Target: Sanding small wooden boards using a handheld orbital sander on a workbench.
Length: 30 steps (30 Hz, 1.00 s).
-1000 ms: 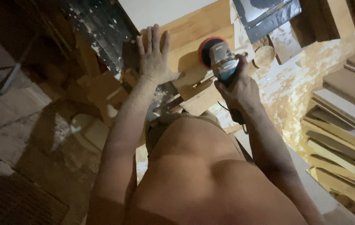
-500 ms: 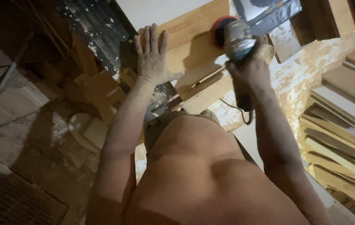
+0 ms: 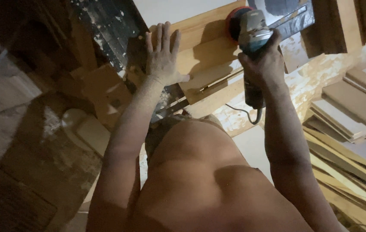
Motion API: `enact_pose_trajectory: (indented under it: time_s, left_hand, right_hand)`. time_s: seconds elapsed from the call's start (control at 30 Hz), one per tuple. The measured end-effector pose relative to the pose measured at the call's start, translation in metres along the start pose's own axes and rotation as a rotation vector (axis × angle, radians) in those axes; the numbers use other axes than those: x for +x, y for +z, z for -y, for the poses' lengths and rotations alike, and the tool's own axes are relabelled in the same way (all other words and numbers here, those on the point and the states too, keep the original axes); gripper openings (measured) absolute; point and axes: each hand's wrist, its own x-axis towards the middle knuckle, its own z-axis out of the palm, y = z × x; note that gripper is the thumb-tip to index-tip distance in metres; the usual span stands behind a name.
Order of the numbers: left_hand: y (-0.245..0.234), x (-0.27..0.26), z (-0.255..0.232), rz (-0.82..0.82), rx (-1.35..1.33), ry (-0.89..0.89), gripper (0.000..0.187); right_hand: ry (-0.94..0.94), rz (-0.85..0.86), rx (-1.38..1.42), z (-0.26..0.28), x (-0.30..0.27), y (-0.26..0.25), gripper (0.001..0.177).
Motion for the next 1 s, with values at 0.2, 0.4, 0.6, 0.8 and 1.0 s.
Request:
enact_pose_trajectory:
  time_s: [0.2,0.4,0.6,0.8,1.0]
  left_hand:
    - [0.001,0.003,0.003,-0.070,-0.015,0.054,0.156]
    - [0.005,0.001,0.004,-0.110,-0.046,0.056,0.161]
    - [0.006,0.001,0.002,-0.090,-0.030,0.076,0.158]
    - [0.012,0.010,0.002,-0.021,0.100,0.006,0.125]
    - [0.005,0.007,0.001,0.022,0.016,0.009,0.164]
  right_hand:
    - [-0.025,0.031,-0.036,0.029,-0.004,-0.006,0.086]
    - [-0.015,0.000,-0.004,0.011,0.028,-0.013,0.074]
    - [0.085,0.103,-0.054,0.046,0.020,-0.005,0.090]
    - [-0.119,0.079,0.037,0.039,0.042,0.009,0.092]
    - [-0.056,0.021,0.025,0.015,0.040,-0.014,0.078]
